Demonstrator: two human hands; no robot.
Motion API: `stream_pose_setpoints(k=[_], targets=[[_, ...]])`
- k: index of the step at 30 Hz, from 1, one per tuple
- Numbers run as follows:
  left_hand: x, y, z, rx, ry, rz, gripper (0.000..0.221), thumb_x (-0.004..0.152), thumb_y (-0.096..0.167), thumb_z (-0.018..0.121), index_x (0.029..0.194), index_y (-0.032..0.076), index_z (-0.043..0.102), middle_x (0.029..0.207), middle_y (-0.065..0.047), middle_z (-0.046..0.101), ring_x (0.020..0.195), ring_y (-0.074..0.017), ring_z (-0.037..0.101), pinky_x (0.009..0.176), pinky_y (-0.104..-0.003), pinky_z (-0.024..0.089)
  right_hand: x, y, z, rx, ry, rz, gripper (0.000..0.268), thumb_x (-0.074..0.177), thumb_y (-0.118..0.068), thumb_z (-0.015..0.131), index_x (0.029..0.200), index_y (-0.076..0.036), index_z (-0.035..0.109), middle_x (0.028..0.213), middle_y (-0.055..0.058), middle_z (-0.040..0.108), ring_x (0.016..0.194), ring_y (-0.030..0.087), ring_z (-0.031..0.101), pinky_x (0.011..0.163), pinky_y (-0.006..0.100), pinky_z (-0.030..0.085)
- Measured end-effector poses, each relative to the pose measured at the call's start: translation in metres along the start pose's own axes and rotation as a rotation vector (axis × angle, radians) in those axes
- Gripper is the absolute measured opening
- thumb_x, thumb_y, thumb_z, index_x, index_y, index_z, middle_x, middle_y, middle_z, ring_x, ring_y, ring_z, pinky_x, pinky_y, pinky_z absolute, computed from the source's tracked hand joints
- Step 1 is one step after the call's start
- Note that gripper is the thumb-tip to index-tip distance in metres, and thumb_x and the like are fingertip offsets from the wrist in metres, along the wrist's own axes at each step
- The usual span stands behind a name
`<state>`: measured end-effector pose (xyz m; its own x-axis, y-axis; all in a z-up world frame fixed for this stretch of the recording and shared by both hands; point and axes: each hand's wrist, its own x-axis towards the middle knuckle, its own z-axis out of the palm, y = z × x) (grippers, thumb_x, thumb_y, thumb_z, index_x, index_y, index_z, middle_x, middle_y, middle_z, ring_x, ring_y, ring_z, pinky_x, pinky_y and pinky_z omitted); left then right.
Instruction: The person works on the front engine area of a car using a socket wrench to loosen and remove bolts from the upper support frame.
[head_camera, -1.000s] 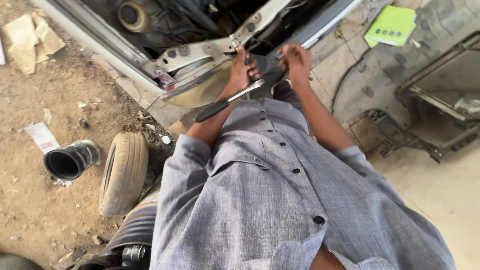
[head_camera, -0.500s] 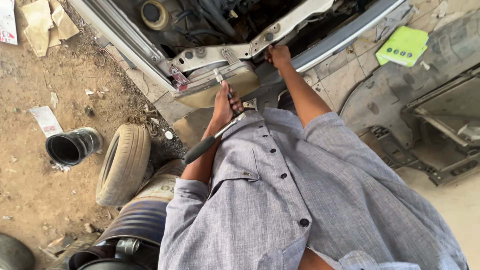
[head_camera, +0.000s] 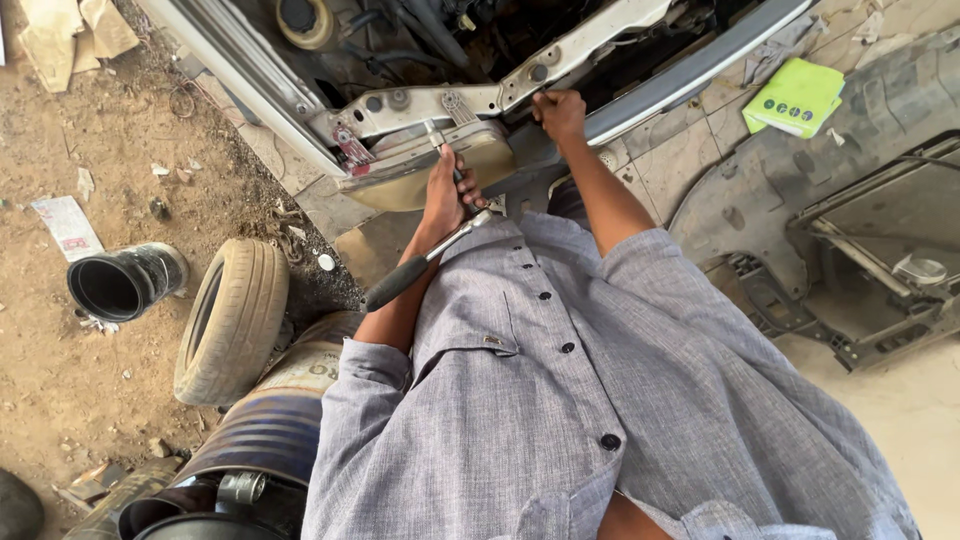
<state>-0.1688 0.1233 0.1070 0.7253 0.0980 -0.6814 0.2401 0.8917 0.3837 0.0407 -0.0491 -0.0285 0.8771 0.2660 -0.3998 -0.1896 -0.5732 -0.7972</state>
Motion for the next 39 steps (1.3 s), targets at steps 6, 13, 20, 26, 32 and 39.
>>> stream_pose_setpoints(k=[6, 13, 20, 26, 32, 39], targets=[[0.008, 0.003, 0.000, -0.016, -0.013, 0.021, 0.046, 0.102, 0.062, 0.051, 0.095, 0.018, 0.043, 0.067, 0.002, 0.035, 0.054, -0.0142, 0.037, 0.055, -0.036, 0.044, -0.008, -0.004, 0.005, -0.329, 0.186, -0.514, 0.021, 0.092, -0.015, 0.073, 0.079, 0.001, 0.070, 0.079, 0.025, 0.066, 0.070, 0.044, 0.064, 0.063, 0.051, 0.050], [0.025, -0.003, -0.008, -0.037, -0.052, -0.008, 0.045, 0.101, 0.062, 0.051, 0.097, 0.018, 0.044, 0.067, 0.002, 0.036, 0.054, -0.0137, 0.037, 0.056, -0.036, 0.044, 0.004, -0.018, -0.012, 0.468, -0.359, 0.384, 0.037, 0.105, -0.032, 0.056, 0.086, -0.004, 0.073, 0.076, 0.005, 0.073, 0.052, 0.010, 0.049, 0.042, 0.026, 0.035], [0.037, -0.009, -0.019, 0.018, -0.036, 0.010, 0.045, 0.100, 0.062, 0.052, 0.095, 0.019, 0.044, 0.063, 0.002, 0.035, 0.052, -0.0145, 0.039, 0.053, -0.038, 0.045, -0.001, -0.033, -0.016, 0.612, -0.378, 0.355, 0.026, 0.104, -0.026, 0.067, 0.093, -0.003, 0.073, 0.076, 0.002, 0.069, 0.056, 0.007, 0.048, 0.046, 0.023, 0.034], [0.039, -0.013, -0.033, 0.006, -0.028, 0.019, 0.046, 0.100, 0.063, 0.053, 0.093, 0.018, 0.044, 0.063, 0.002, 0.036, 0.051, -0.0144, 0.039, 0.052, -0.037, 0.044, -0.007, -0.050, -0.018, -0.101, -0.141, -0.016, 0.025, 0.095, -0.028, 0.073, 0.080, -0.008, 0.077, 0.066, 0.007, 0.071, 0.060, 0.015, 0.070, 0.058, 0.032, 0.055], [0.038, -0.012, -0.029, 0.014, -0.013, 0.008, 0.046, 0.099, 0.063, 0.051, 0.092, 0.018, 0.043, 0.062, 0.002, 0.035, 0.051, -0.0146, 0.039, 0.051, -0.037, 0.044, -0.029, -0.063, -0.008, -0.543, 0.196, -0.564, 0.018, 0.096, -0.021, 0.068, 0.092, -0.005, 0.075, 0.092, 0.016, 0.073, 0.079, 0.037, 0.070, 0.071, 0.048, 0.057], [0.039, -0.006, -0.023, 0.052, 0.003, 0.024, 0.046, 0.100, 0.062, 0.050, 0.093, 0.017, 0.042, 0.063, 0.002, 0.034, 0.052, -0.0154, 0.038, 0.053, -0.038, 0.045, -0.021, -0.068, -0.029, 0.679, -0.418, 0.488, 0.040, 0.110, -0.031, 0.050, 0.105, 0.004, 0.069, 0.082, 0.007, 0.066, 0.052, 0.009, 0.043, 0.042, 0.025, 0.030]])
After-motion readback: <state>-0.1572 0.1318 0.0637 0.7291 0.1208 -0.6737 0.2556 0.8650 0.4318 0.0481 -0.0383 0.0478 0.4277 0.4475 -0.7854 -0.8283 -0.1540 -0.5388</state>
